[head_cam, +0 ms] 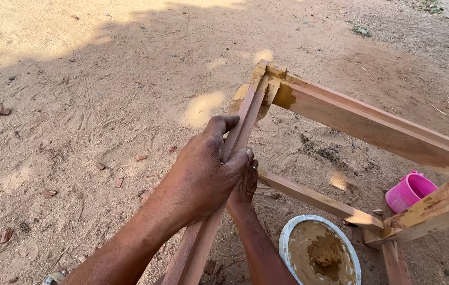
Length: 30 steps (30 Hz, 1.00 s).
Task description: The recorder is applying wood filler to the joints and corners of a wooden frame using a small scraper tool.
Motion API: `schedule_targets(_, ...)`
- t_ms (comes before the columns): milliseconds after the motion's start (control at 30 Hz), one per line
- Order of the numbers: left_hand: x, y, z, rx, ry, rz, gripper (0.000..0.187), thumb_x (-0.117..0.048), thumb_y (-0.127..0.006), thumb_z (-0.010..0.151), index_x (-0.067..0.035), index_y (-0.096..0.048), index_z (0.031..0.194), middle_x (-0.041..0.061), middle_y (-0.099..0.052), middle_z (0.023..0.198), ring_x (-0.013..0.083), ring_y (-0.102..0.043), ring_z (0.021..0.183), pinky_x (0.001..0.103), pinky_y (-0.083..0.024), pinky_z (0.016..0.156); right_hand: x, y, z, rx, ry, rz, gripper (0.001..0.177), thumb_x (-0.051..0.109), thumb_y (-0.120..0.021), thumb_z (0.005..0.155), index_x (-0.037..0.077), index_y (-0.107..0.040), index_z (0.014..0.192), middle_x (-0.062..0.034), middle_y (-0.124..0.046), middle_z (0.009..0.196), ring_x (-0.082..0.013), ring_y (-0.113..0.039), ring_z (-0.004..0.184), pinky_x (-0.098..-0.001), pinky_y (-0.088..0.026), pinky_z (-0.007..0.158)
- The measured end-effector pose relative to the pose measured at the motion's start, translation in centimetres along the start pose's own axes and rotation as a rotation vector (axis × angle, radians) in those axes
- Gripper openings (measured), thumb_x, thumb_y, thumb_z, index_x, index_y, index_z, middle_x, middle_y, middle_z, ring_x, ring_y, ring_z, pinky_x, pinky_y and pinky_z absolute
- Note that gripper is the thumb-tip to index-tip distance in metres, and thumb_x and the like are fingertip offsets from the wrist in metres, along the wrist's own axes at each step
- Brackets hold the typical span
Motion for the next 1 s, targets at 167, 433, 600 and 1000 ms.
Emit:
schedule_targets(167,0.1,-0.1,0.0,0.007,-0.016,0.034,0.063,-0.029,-0.060,0.096,-0.008,-0.041,0.151,0.024,-0.071,0.108,0.0296,-0.079,0.084,0.040,-0.069,0.067,1.1,2.0,-0.8,-0.227,0.250,-0.027,0.081,0.035,-0.075,0.088,-0.008,-0.037,0.144,-0.0236,-0.052,0.133,-0.0390,-0.052,0.118,-0.0541,-0.045,0.099)
schedule_targets(433,0.4,-0.2,0.3,-0.016,-0.038,0.042,0.065,-0.030,-0.061,0.094,-0.008,-0.040,0.152,0.026,-0.067,0.116,0.0313,-0.079,0.090,0.042,-0.068,0.071,3.3,2.8,2.4,-0.258,0.197,-0.008,0.084,0.038,-0.077,0.087,0.004,-0.030,0.148,-0.0192,-0.051,0.138,-0.0358,-0.053,0.121,-0.0533,-0.045,0.100)
schedule_targets(600,1.4,-0.6,0.7,0.016,-0.026,0.017,0.062,-0.029,-0.058,0.098,-0.006,-0.040,0.153,0.026,-0.066,0.121,0.0317,-0.079,0.092,0.043,-0.068,0.072,3.0,2.3,3.0,-0.190,0.069,0.067,0.093,0.044,-0.080,0.081,0.008,-0.026,0.148,-0.0165,-0.052,0.132,-0.0343,-0.055,0.118,-0.0547,-0.046,0.097)
schedule_targets(1000,2.5,-0.9,1.0,-0.037,-0.127,0.056,0.063,-0.038,-0.060,0.101,-0.004,-0.043,0.151,0.027,-0.068,0.122,0.0307,-0.079,0.098,0.046,-0.067,0.077,0.7,-2.5,2.7,-0.073,-0.064,-0.018,0.075,0.035,-0.071,0.091,0.007,-0.026,0.144,-0.0146,-0.059,0.117,-0.0294,-0.058,0.109,-0.0456,-0.047,0.091)
Point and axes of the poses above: each hand's wrist, its own z-axis towards the middle knuckle, its own y-axis out of the back of the hand, x = y × z, the point moved 1 cm from there along z, towards the middle knuckle
